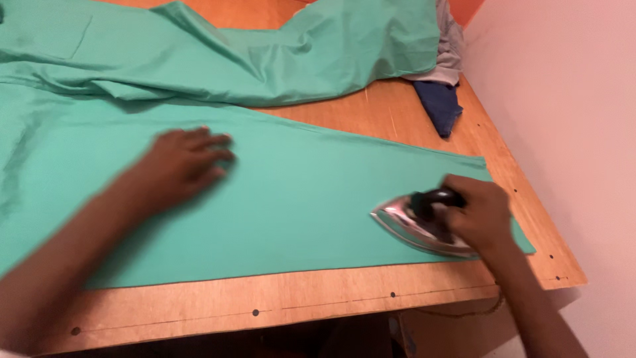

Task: The person irons a teal garment laid out on a wooden table. They use a steam iron in their right hand to smooth the fabric while holding it in place with their left hand, moving the iron back and forth across the surface.

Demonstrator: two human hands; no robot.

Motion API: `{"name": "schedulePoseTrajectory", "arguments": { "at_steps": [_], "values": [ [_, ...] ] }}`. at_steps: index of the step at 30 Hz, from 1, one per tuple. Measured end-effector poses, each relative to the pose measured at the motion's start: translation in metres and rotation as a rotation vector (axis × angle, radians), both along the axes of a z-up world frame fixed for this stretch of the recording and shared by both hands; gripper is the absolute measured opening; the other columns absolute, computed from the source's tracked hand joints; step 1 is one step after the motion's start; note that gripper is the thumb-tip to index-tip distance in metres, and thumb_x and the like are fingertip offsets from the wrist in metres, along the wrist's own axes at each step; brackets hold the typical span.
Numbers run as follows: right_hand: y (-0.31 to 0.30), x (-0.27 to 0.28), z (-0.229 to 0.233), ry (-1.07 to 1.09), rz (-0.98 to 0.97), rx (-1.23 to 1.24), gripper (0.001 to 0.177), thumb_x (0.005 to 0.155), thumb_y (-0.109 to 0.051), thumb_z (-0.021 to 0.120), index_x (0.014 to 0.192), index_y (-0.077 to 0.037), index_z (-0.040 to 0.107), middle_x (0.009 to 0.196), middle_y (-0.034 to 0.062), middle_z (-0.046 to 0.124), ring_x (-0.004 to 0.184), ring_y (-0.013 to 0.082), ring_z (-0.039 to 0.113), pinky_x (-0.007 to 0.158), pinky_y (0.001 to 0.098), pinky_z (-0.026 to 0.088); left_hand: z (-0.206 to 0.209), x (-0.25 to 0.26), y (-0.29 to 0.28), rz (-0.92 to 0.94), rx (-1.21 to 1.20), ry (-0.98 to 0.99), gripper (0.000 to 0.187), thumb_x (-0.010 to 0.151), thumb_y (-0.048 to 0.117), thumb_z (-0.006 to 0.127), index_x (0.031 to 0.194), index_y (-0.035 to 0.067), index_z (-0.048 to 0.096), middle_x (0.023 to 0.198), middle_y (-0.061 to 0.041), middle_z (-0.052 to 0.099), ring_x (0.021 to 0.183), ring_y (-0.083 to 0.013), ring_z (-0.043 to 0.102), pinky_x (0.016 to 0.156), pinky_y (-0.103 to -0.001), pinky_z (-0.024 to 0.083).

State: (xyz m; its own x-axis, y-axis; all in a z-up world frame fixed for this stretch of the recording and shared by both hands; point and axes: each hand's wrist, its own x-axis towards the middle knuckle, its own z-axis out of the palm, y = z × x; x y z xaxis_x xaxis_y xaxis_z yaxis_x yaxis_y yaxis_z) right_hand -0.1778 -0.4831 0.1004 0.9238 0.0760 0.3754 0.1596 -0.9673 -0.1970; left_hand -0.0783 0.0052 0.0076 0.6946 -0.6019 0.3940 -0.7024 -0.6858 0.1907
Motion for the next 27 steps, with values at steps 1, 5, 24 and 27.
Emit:
{"name": "schedulePoseTrajectory", "arguments": {
  "at_steps": [1,5,24,27],
  "values": [
    [0.013,0.004,0.0,-0.021,0.042,-0.012,0.026,0.063,-0.018,0.081,0.085,-0.01,0.069,0.069,0.0111,0.066,0.062,0.0306,0.064,0.056,0.0419,0.048,-0.001,-0.011,-0.021,0.049,0.05,0.055,0.041,0.092,0.039,0.058,0.128,0.022,0.067,0.153,-0.004,0.051,0.142,-0.0366,0.04,0.111,-0.058,0.029],
    [0.07,0.018,0.001,-0.046,0.167,-0.027,0.017,0.066,-0.019,0.076,0.08,-0.013,0.067,0.071,0.0114,0.067,0.068,0.0365,0.066,0.058,0.0463,0.049,0.006,-0.073,-0.082,0.112,0.077,0.168,0.058,0.094,0.049,0.053,0.145,0.022,0.054,0.165,-0.006,0.035,0.152,-0.0426,0.022,0.113,-0.063,0.016],
    [0.006,0.043,0.001,-0.114,0.209,-0.088,0.014,0.07,-0.013,0.073,0.082,-0.012,0.065,0.076,0.0118,0.065,0.073,0.0363,0.066,0.062,0.0479,0.05,-0.004,-0.171,-0.144,0.258,-0.062,-0.071,0.067,0.095,0.061,0.033,0.146,0.019,0.042,0.157,-0.011,0.032,0.147,-0.0346,0.024,0.115,-0.058,0.016],
    [-0.042,0.04,0.003,-0.064,0.05,-0.061,0.011,0.07,-0.011,0.073,0.079,-0.011,0.067,0.07,0.0135,0.064,0.067,0.0353,0.065,0.059,0.045,0.049,-0.006,-0.17,-0.143,0.27,-0.061,-0.082,0.065,0.096,0.061,0.03,0.146,0.021,0.041,0.157,-0.01,0.032,0.147,-0.0334,0.024,0.116,-0.059,0.016]
  ]
}}
